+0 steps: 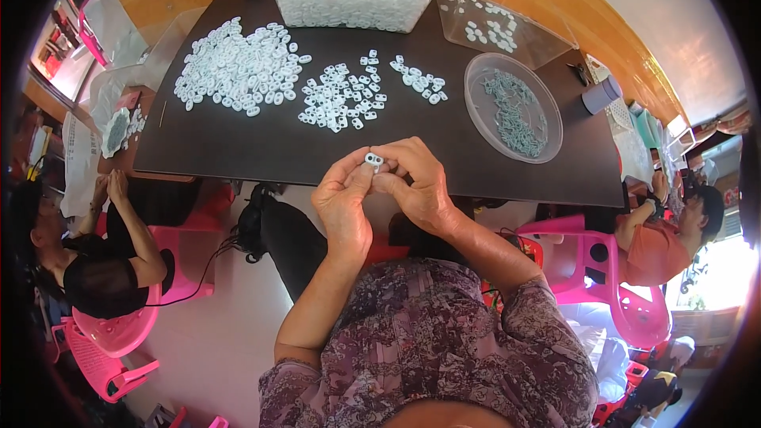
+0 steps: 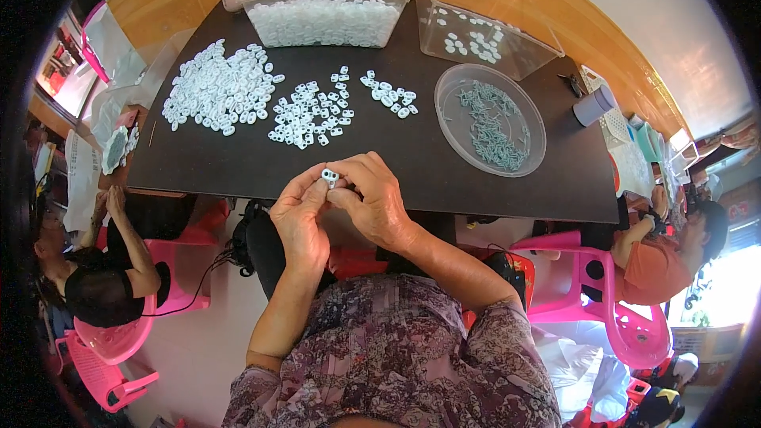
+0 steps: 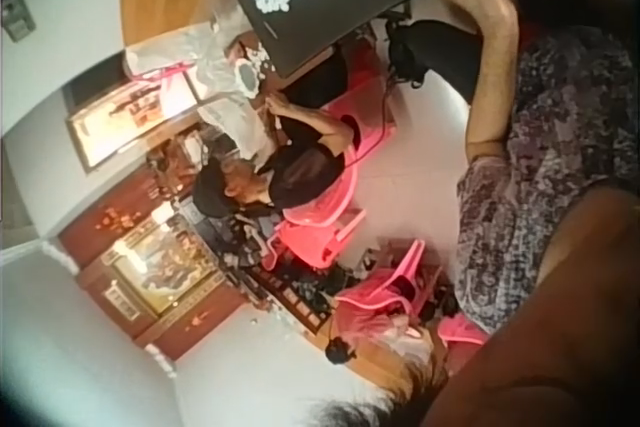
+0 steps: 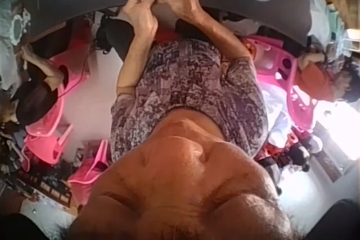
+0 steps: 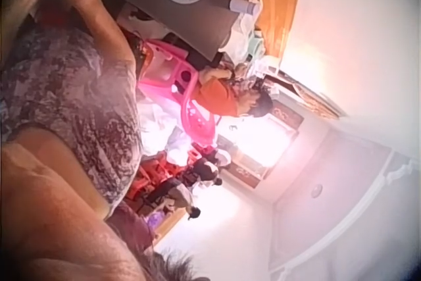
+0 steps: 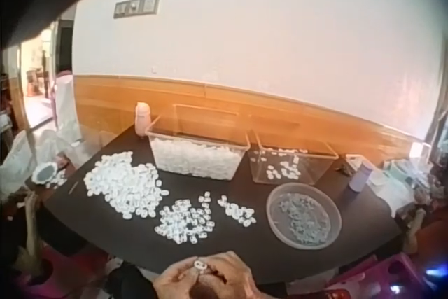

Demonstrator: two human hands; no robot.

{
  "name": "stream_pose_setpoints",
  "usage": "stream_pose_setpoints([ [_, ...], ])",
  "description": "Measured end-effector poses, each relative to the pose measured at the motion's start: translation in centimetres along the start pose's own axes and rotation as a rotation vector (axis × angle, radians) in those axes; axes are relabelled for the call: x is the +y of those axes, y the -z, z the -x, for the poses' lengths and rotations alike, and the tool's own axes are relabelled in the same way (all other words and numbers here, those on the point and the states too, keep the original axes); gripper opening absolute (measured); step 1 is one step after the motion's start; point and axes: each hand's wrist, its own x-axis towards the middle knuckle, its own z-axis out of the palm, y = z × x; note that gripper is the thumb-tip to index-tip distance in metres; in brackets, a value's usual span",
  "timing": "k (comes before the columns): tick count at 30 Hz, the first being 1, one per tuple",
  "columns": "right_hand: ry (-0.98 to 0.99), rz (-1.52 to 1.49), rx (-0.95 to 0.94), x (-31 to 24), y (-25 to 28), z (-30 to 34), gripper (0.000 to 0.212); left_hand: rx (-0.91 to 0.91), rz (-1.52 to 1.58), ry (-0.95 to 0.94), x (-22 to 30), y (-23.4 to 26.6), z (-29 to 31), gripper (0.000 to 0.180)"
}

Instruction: Manually inserting small pins into plastic housings at a workbench.

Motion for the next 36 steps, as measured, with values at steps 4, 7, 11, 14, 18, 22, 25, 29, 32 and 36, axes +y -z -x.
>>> stream_pose_setpoints([
  [4, 0.091, 0.081, 0.054, 0.5, -0.2, 0.2, 0.033, -0.008, 0.003, 0.019, 0.0, 0.2, 0.2, 0.018],
  [7, 0.093, 0.046, 0.068, 0.4, -0.2, 0.4, 0.032, -0.026, -0.025, 0.004, -0.2, 0.6, 0.2, 0.017],
  [11, 0.082, 0.068, 0.067, 0.1, -0.1, 0.6, 0.03, -0.061, -0.056, -0.033, -0.5, 1.0, 0.2, 0.016],
  [14, 0.052, 0.043, 0.059, -0.3, 0.1, 0.6, 0.028, -0.074, -0.086, -0.044, -0.3, 1.2, 0.2, 0.017],
  [18, 0.051, -0.01, 0.051, -0.1, 0.2, 0.6, 0.028, -0.108, -0.078, -0.055, 0.0, 1.1, 0.2, 0.019],
  [22, 0.045, -0.03, 0.062, -0.6, 0.1, 0.5, 0.028, -0.157, -0.113, -0.114, -0.2, 1.4, 0.2, 0.022],
  [25, 0.076, -0.05, 0.089, -0.6, -0.2, 0.5, 0.029, -0.157, -0.155, -0.208, -0.8, 1.6, 0.1, 0.024],
  [29, 0.097, -0.036, 0.114, -0.5, -0.5, 0.7, 0.03, -0.133, -0.166, -0.29, -1.3, 1.6, 0.2, 0.03],
  [32, 0.109, -0.039, 0.125, -0.4, -0.6, 0.7, 0.031, -0.105, -0.138, -0.271, -1.5, 1.5, 0.2, 0.029],
  [36, 0.091, -0.08, 0.14, -0.3, -1.1, 0.9, 0.027, -0.099, -0.123, -0.28, -1.9, 1.7, 0.2, 0.027],
])
